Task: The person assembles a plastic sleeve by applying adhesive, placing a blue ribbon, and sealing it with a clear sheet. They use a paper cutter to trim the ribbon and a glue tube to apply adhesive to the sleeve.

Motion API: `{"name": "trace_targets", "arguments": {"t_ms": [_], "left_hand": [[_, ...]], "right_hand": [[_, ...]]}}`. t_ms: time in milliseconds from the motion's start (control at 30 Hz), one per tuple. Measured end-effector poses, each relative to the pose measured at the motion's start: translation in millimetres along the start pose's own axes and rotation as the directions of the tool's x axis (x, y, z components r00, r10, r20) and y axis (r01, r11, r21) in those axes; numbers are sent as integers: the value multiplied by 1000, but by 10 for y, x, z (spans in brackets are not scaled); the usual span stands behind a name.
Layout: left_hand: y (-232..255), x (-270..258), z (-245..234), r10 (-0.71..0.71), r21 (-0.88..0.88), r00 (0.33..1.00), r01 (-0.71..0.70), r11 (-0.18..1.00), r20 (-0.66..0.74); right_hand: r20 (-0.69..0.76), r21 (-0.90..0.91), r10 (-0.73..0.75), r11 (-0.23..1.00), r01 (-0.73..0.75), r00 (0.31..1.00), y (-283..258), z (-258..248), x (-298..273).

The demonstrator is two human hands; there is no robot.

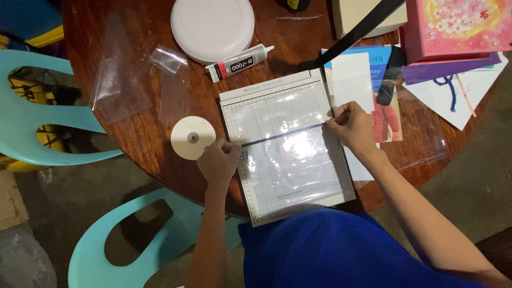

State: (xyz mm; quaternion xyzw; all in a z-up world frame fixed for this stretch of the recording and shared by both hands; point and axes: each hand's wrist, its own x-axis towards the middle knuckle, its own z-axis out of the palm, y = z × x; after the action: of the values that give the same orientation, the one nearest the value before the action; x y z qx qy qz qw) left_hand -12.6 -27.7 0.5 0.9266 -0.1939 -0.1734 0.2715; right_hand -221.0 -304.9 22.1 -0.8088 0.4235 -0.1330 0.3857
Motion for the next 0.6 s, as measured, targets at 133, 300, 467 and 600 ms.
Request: {"name": "trace_targets", "arguments": {"t_ms": [133,300,467,600], "left_hand": [[4,13,4,-40,44,999,38,998,32],[-42,13,72,4,67,1000,-3,998,-18],[18,-36,81,-41,64,995,46,997,-90],[139,-110,39,-102,-68,983,92,993,-156]], "right_hand": [[-11,-17,-37,999,37,999,45,11,5],[-4,-52,-61,997,61,998,151,20,66],[16,-142,-68,987,70,998,206,-40,140],[47,-18,-27,999,27,999,311,-48,164]]}}
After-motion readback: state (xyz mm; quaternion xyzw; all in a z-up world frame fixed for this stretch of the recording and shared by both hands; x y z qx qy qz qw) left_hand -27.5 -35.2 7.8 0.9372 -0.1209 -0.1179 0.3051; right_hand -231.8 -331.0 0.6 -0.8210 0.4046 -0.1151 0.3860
